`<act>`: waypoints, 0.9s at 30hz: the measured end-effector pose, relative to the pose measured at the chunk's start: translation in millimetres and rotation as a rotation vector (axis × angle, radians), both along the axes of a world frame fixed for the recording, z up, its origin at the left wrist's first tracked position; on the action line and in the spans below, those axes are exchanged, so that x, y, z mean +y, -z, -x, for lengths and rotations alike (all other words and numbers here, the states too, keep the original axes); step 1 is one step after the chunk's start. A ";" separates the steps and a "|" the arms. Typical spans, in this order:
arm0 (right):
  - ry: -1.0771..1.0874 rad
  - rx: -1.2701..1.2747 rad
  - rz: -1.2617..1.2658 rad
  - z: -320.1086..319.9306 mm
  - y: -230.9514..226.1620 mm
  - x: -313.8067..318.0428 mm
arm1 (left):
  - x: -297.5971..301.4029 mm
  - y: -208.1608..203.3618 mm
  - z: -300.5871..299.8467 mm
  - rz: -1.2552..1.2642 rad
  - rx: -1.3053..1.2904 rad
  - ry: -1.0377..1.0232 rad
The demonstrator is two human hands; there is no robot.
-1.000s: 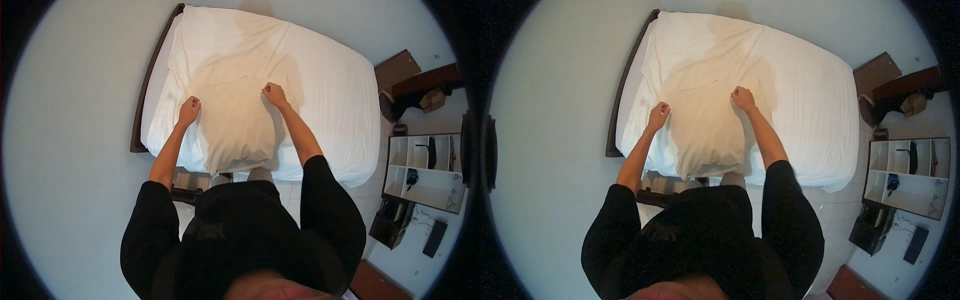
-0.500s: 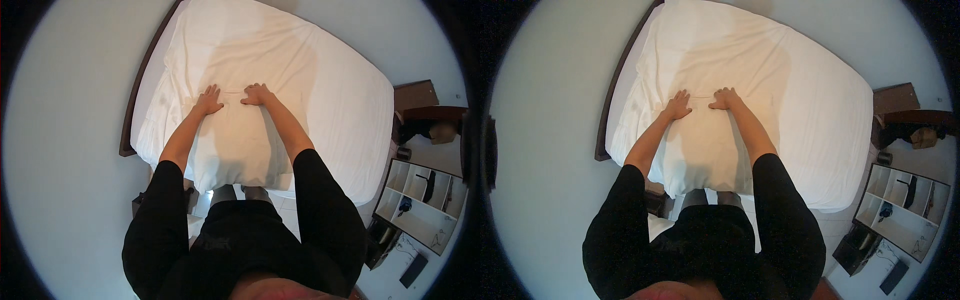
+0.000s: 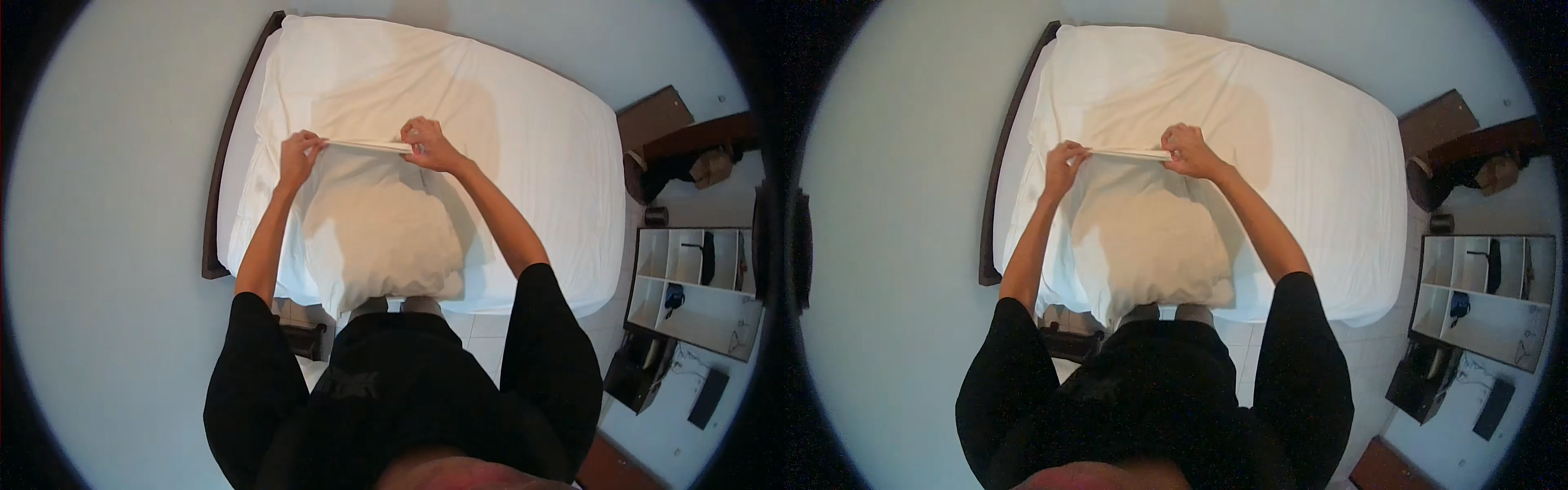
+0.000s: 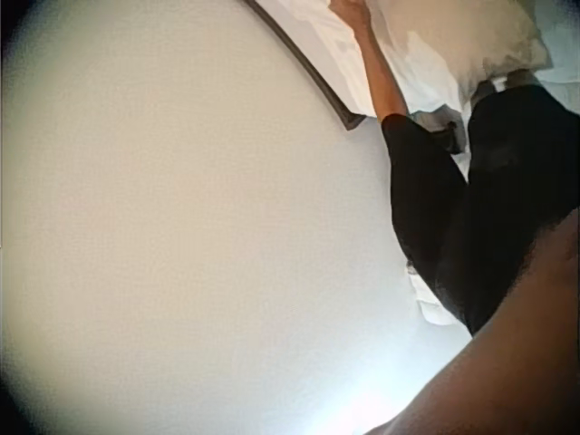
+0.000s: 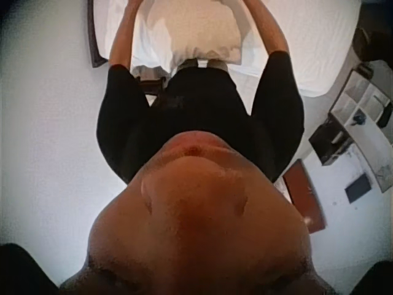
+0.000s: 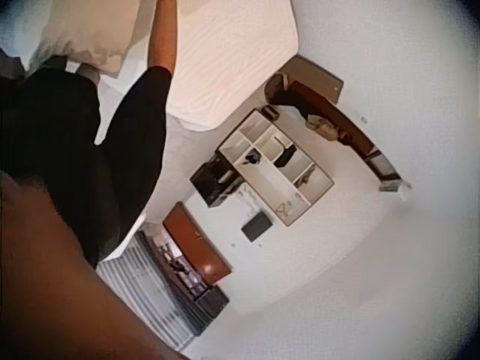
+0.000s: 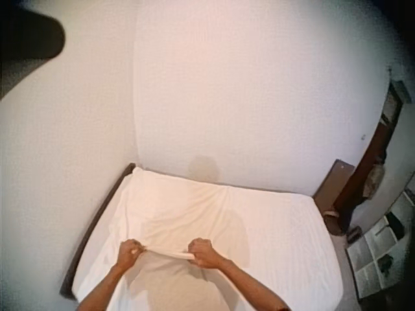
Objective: The person places a pillow into a pillowcase and smooths it out on the bed. They then spread a white duvet over the mattress, tucking the edges under the mattress and smoothing the surface to make the bed.
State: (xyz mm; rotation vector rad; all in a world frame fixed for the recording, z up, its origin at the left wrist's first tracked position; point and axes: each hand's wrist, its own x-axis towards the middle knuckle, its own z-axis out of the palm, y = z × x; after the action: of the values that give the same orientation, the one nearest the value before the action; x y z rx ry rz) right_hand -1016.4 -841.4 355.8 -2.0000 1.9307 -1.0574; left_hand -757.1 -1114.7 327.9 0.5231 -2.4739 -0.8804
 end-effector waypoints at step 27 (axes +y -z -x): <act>-0.039 0.080 -0.951 -92.9 -327.3 258.9 | 126.9 -389.6 -102.4 0.203 -0.552 0.840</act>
State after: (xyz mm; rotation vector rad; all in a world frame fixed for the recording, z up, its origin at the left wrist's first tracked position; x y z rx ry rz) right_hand -923.5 -582.6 683.0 -1.5000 1.8731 0.0224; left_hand -654.7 -987.8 717.5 -0.4647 -3.3073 -0.8122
